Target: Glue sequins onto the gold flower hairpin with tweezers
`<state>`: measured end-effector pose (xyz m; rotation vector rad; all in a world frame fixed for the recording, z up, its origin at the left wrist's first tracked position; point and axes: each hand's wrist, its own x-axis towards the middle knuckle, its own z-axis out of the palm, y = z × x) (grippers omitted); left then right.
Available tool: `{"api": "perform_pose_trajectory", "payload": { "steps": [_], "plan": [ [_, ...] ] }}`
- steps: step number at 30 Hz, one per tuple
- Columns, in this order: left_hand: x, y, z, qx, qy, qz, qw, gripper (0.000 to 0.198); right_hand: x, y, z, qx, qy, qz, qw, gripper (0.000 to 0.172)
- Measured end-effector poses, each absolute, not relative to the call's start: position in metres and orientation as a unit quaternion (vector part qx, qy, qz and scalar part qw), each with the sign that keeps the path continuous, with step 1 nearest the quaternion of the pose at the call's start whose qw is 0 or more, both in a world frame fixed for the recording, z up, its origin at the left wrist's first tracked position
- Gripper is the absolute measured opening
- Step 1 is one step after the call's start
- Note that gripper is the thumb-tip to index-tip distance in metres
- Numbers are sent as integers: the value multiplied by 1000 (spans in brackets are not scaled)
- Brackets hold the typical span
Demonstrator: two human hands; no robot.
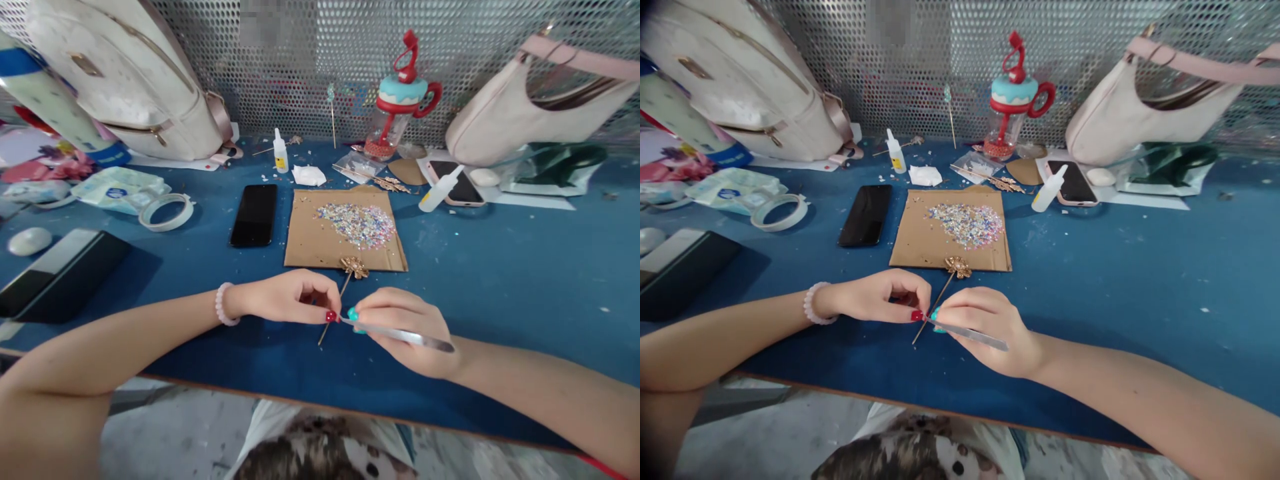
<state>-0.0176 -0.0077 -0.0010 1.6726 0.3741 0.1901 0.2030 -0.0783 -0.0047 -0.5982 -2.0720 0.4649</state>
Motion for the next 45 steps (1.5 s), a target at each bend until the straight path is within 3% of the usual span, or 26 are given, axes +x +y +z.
{"api": "perform_pose_trajectory", "payload": {
  "steps": [16, 45],
  "plan": [
    [-19, -7, -2, 771, 144, 84, 615, 11, 211, -76, -11, -182, -912, 4, 368, 12],
    [-18, -8, -3, 788, 140, 94, 592, 10, 207, -77, -11, -189, -900, 29, 393, 9]
  ]
}}
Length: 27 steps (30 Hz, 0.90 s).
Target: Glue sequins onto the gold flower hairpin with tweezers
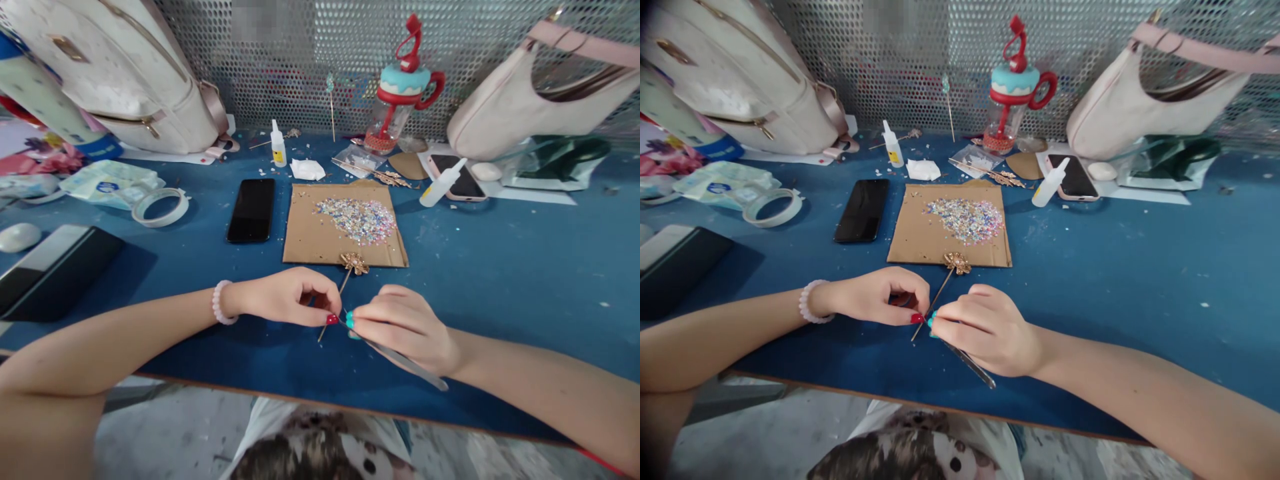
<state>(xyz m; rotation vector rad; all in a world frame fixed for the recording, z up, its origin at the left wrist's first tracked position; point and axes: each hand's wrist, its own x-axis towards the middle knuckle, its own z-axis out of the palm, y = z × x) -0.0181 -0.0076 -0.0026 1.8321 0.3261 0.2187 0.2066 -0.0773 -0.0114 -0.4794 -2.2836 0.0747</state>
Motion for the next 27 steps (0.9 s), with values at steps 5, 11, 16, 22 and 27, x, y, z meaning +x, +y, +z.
{"api": "perform_pose_trajectory", "payload": {
  "steps": [5, 11, 16, 22, 27],
  "plan": [
    [-18, -8, -3, 790, 138, 98, 590, 9, 208, -78, -15, -194, -897, 48, 394, 12],
    [-18, -8, -4, 793, 140, 104, 583, 9, 209, -78, -15, -213, -894, 67, 389, 11],
    [-18, -8, -4, 796, 140, 105, 580, 9, 206, -78, -10, -221, -881, 89, 408, 9],
    [-18, -7, -4, 799, 141, 105, 575, 10, 204, -78, -8, -227, -868, 136, 421, 10],
    [-19, -7, -3, 801, 139, 105, 572, 10, 204, -77, -9, -227, -866, 141, 423, 10]
  ]
}}
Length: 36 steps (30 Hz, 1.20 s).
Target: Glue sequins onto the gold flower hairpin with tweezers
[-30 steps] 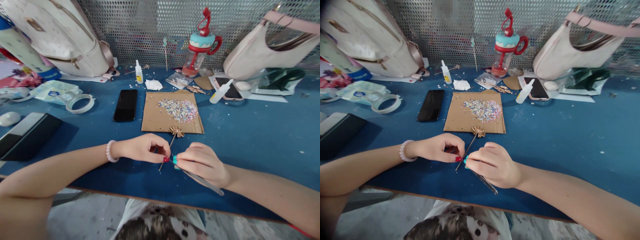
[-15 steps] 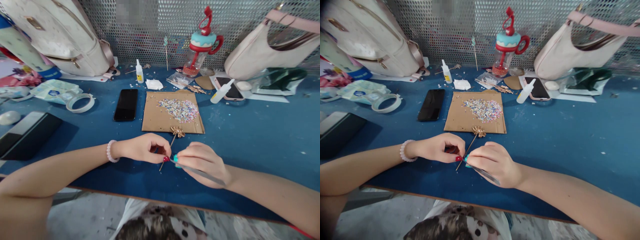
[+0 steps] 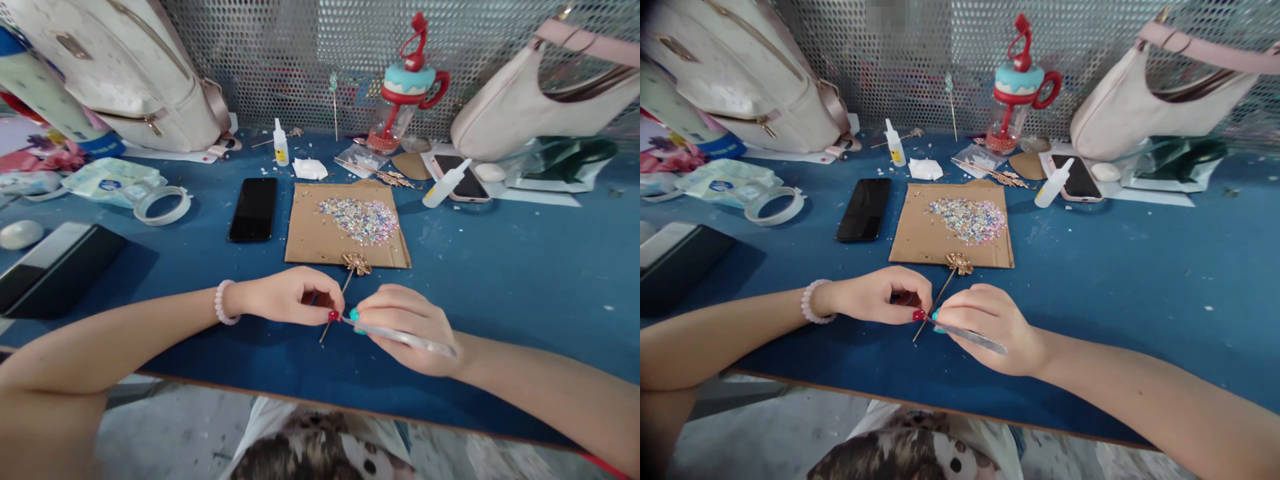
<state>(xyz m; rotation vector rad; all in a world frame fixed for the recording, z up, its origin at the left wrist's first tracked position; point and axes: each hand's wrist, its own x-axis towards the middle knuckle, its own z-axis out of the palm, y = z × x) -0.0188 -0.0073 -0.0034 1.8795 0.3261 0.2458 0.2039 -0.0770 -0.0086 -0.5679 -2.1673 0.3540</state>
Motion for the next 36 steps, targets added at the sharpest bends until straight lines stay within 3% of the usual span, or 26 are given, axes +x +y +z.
{"api": "perform_pose_trajectory", "payload": {
  "steps": [36],
  "plan": [
    [-17, -13, -1, 859, 103, 169, 473, 9, 204, -78, -10, -229, -870, 148, 410, 11]
  ]
}}
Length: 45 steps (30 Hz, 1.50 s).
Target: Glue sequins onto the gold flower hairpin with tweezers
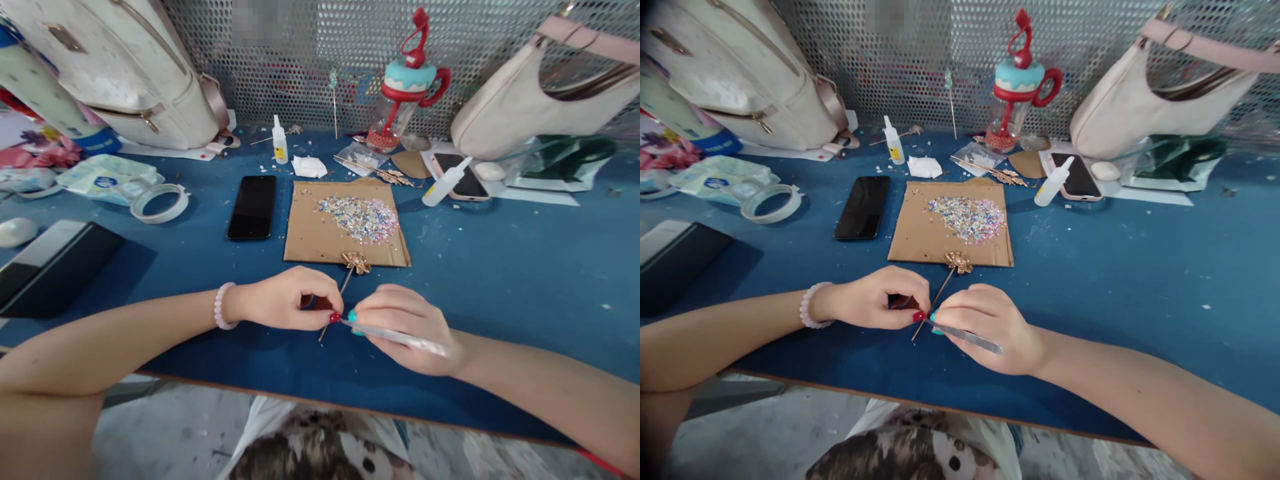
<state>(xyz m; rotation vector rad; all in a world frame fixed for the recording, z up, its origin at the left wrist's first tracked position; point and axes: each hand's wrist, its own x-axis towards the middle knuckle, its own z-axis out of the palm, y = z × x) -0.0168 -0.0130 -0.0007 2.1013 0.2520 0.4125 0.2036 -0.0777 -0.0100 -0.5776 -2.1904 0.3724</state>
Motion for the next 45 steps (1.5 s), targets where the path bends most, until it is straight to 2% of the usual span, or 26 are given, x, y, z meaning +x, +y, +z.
{"api": "perform_pose_trajectory", "payload": {
  "steps": [45],
  "plan": [
    [-18, -12, -3, 861, 94, 186, 464, 11, 204, -78, -10, -229, -873, 148, 404, 11]
  ]
}}
